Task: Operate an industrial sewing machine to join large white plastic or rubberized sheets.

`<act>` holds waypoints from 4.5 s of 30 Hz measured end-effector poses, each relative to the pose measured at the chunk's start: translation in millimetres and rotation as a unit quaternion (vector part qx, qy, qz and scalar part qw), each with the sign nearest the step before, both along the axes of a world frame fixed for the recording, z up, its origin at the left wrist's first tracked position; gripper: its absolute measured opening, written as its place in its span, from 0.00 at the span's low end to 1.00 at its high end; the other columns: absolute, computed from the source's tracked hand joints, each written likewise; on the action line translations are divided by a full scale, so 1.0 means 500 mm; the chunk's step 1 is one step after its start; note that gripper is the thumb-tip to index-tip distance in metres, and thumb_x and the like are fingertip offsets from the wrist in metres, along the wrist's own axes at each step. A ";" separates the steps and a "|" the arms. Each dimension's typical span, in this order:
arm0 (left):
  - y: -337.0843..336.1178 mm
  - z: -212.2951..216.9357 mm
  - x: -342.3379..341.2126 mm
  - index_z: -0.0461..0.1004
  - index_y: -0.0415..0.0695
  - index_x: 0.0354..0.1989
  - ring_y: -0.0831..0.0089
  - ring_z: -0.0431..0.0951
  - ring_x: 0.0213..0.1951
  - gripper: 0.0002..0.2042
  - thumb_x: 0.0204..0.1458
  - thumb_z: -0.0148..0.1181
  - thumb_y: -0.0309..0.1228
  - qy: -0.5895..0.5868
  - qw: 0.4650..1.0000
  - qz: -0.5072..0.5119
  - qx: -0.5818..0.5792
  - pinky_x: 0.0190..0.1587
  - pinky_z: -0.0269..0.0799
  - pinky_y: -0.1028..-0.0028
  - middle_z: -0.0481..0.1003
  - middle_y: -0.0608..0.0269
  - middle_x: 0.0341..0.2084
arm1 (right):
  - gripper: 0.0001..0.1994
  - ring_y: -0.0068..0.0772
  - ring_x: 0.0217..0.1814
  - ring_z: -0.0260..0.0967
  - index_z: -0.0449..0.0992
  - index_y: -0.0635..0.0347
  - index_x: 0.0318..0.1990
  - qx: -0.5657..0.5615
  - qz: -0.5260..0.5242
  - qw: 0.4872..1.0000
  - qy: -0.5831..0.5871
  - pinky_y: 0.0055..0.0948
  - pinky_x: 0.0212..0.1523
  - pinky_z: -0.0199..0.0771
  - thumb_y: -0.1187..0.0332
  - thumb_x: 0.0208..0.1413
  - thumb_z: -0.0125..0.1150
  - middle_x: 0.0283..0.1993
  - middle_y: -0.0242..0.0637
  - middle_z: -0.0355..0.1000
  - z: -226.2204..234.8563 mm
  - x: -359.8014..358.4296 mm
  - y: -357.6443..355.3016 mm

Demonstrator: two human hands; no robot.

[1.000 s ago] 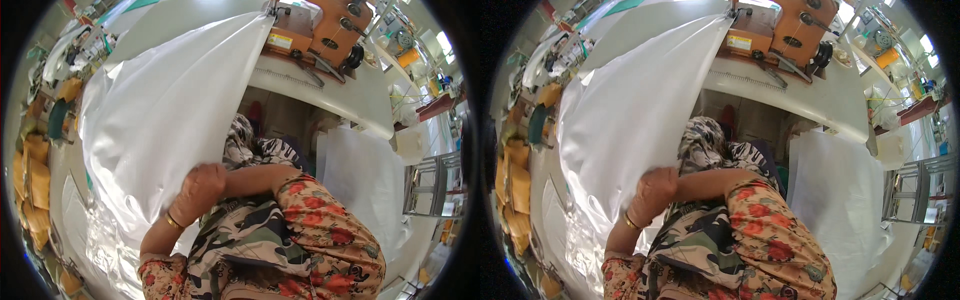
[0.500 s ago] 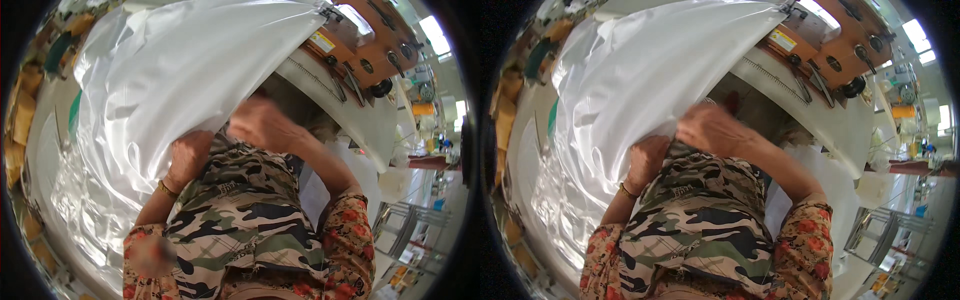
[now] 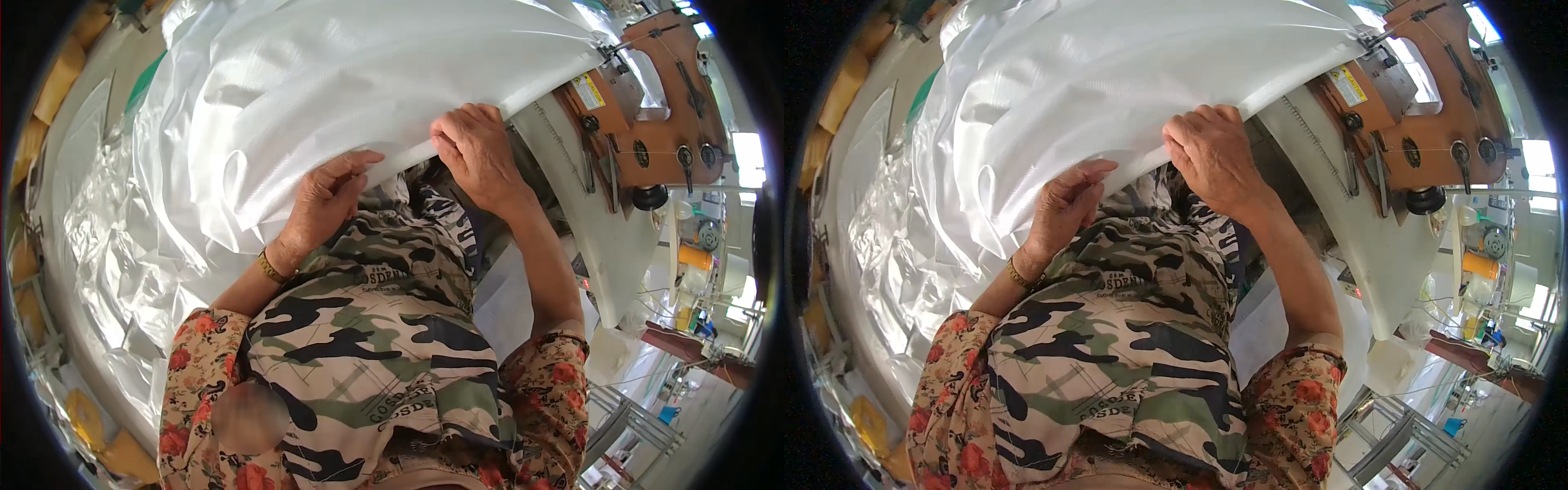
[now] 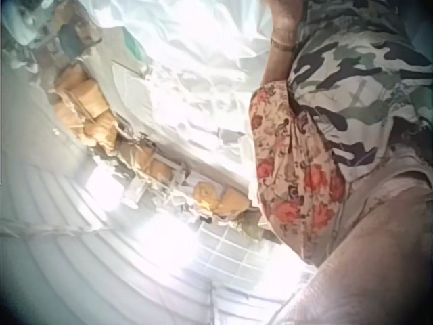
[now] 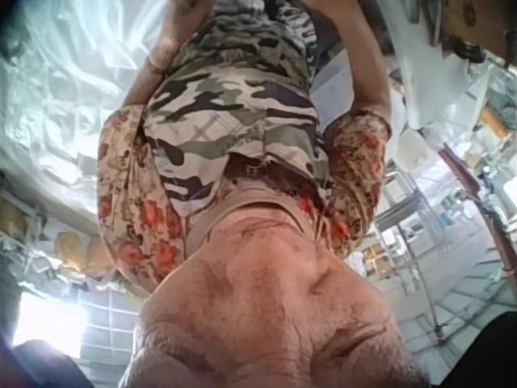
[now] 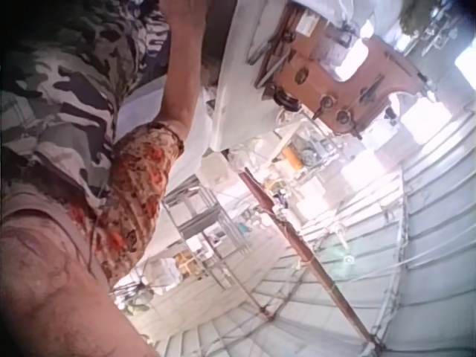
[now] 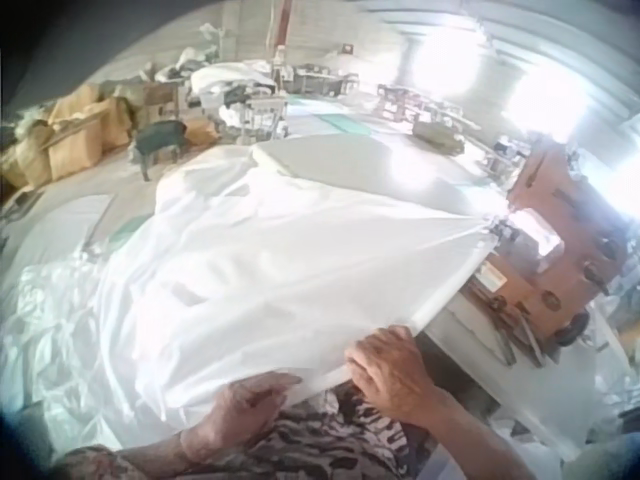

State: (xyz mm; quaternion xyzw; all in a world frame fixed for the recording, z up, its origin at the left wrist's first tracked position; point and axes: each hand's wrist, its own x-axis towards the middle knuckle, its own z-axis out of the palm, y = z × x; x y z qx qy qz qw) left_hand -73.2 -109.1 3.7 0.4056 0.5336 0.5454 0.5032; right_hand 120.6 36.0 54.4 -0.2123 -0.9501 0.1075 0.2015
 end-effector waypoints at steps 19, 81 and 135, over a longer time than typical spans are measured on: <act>0.030 0.002 0.006 0.79 0.44 0.34 0.64 0.74 0.25 0.07 0.44 0.66 0.23 0.314 0.919 0.087 0.223 0.27 0.68 0.68 0.71 0.61 0.25 | 0.06 0.37 0.42 0.65 0.73 0.56 0.32 0.140 0.040 0.989 -0.032 0.41 0.52 0.60 0.69 0.49 0.64 0.36 0.31 0.68 0.009 -0.007 -0.025; 0.127 0.057 -0.005 0.71 0.41 0.34 0.59 0.75 0.28 0.07 0.45 0.56 0.21 0.506 0.756 -0.262 0.321 0.28 0.71 0.63 0.69 0.57 0.25 | 0.17 0.21 0.19 0.56 0.68 0.69 0.23 -0.034 -0.429 0.798 0.421 0.29 0.23 0.61 0.63 0.53 0.63 0.16 0.36 0.64 -0.047 0.095 0.235; -0.008 -0.280 -0.168 0.73 0.38 0.41 0.49 0.72 0.43 0.11 0.48 0.55 0.21 0.550 0.818 0.069 0.151 0.47 0.67 0.57 0.74 0.51 0.35 | 0.19 0.20 0.45 0.69 0.73 0.66 0.49 -0.503 -0.103 0.711 0.479 0.25 0.46 0.69 0.57 0.63 0.54 0.44 0.34 0.74 -0.302 0.004 -0.066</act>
